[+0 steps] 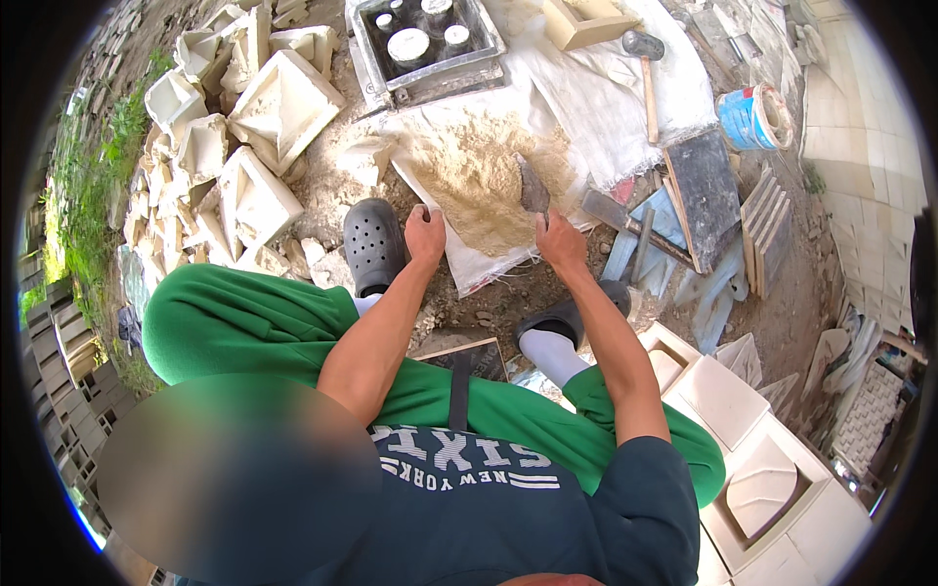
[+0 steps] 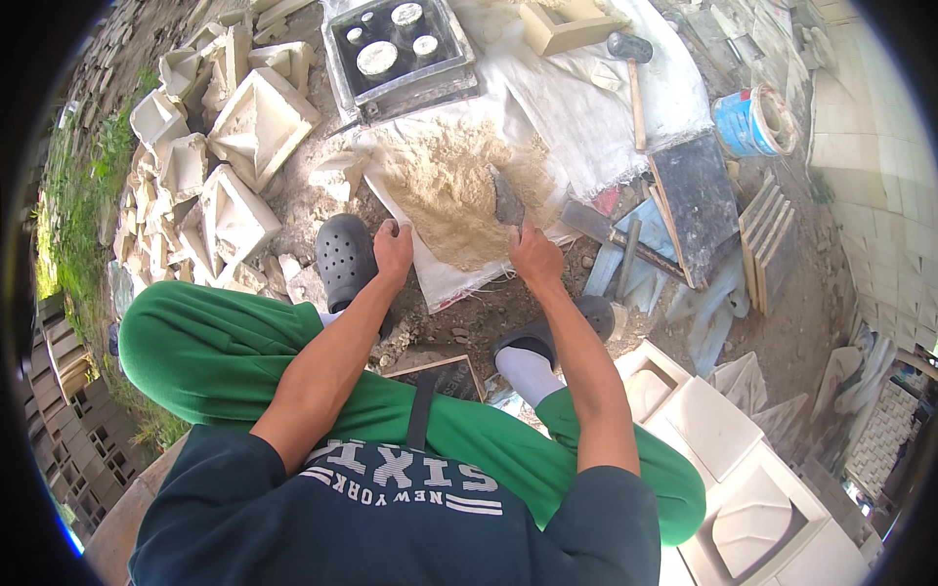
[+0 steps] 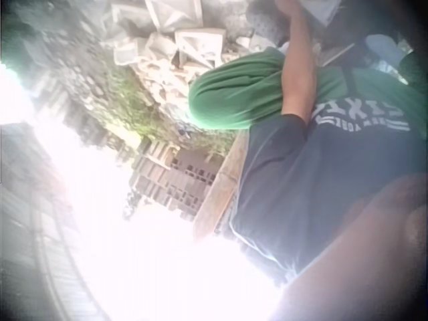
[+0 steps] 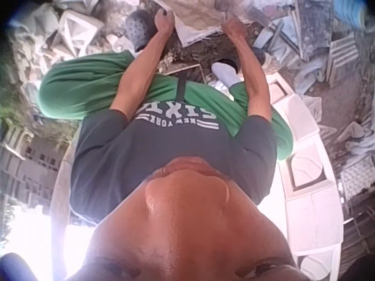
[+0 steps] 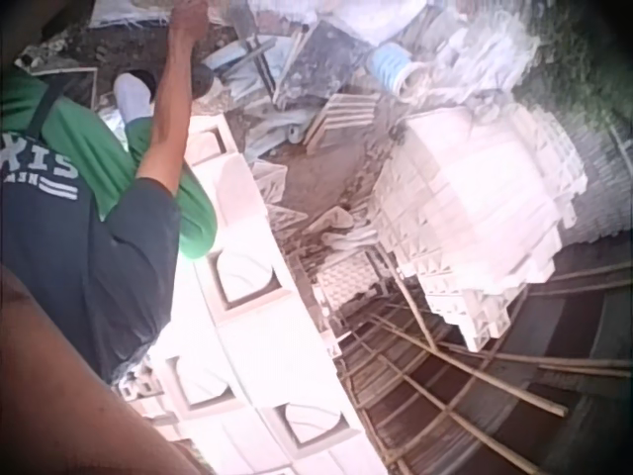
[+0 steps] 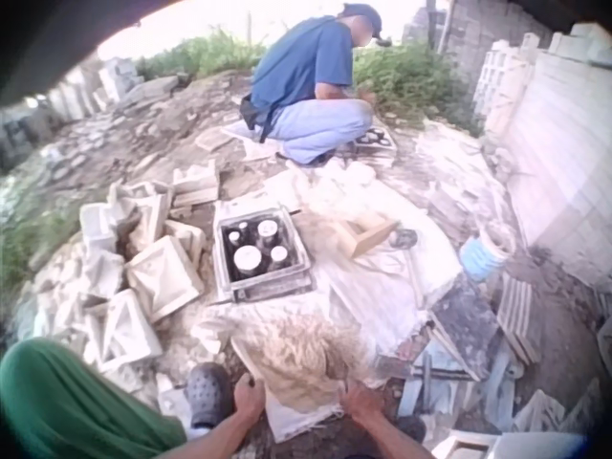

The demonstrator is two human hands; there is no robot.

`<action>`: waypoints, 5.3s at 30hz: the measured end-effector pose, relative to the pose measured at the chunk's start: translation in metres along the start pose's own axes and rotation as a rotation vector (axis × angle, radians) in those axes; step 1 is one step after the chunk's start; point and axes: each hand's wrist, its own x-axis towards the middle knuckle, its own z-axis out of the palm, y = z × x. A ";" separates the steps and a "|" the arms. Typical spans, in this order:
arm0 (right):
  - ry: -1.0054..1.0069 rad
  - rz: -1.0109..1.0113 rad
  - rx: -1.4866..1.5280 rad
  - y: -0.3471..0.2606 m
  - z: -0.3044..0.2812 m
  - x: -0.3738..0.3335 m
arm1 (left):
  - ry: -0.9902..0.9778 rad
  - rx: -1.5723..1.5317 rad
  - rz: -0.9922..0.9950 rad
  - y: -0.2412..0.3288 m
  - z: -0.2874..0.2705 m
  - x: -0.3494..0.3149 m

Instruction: The person uses a trowel to mix and flatten a pile of sand on a white sheet on the ground while sitting near a mold.

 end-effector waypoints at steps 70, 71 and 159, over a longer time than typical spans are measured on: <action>-0.001 -0.160 0.298 -0.080 0.042 -0.028 | -0.100 -0.637 -0.236 0.000 0.025 0.023; 0.069 -0.182 0.358 -0.083 0.042 -0.031 | -0.100 -0.637 -0.235 0.001 0.024 0.024; -0.310 0.118 0.522 -0.061 -0.052 -0.019 | -0.347 -0.497 -0.485 -0.049 0.024 -0.067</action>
